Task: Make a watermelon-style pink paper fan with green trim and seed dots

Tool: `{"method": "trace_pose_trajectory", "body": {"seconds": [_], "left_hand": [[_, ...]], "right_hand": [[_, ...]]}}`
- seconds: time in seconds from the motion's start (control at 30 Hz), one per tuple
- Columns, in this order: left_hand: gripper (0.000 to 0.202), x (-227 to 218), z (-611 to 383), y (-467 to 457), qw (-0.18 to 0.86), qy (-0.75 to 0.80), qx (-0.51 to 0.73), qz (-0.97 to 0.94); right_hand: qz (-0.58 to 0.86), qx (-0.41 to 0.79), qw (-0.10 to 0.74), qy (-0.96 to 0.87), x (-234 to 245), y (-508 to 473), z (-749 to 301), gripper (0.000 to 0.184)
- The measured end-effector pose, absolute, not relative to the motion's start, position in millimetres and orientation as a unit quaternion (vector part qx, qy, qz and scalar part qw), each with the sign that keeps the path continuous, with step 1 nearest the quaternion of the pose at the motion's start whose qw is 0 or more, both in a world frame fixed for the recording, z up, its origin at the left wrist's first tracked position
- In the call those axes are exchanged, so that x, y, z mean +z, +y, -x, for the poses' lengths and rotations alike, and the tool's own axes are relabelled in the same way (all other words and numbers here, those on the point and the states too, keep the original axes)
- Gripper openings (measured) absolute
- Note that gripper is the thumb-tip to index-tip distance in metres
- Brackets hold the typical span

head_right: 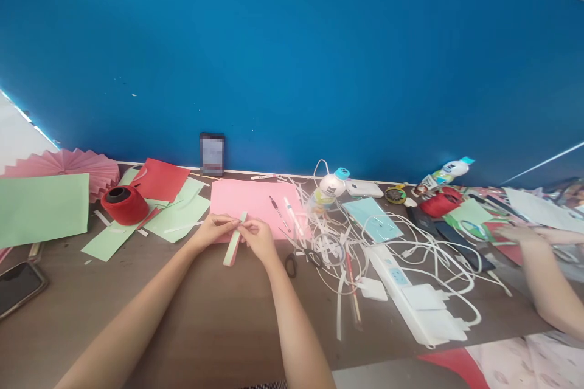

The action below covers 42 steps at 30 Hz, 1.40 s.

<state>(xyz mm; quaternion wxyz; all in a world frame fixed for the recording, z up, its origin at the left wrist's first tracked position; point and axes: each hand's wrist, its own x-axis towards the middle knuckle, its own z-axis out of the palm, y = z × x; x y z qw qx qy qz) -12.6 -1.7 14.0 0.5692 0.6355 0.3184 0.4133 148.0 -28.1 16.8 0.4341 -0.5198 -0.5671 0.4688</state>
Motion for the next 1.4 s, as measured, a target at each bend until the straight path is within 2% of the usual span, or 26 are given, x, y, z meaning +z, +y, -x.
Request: {"method": "trace_pose_trajectory", "body": {"seconds": [0.33, 0.63, 0.9, 1.4], "left_hand": [[0.025, 8.4, 17.0, 1.4, 0.546, 0.39, 0.424, -0.608], [0.03, 7.2, 20.0, 3.0, 0.524, 0.405, 0.43, -0.613], [0.027, 6.6, 14.7, 1.9, 0.513, 0.393, 0.445, -0.62], [0.03, 2.4, 17.9, 4.5, 0.517, 0.426, 0.466, -0.578]], "right_hand": [[0.494, 0.514, 0.473, -0.518, 18.9, -25.1, -167.3, 0.024], [0.492, 0.553, 0.415, -0.529, 19.4, -23.4, -176.7, 0.028], [0.49, 0.449, 0.435, -0.607, 26.3, -25.9, -164.2, 0.022], [0.503, 0.471, 0.427, -0.586, 26.2, -24.6, -175.0, 0.026]]}}
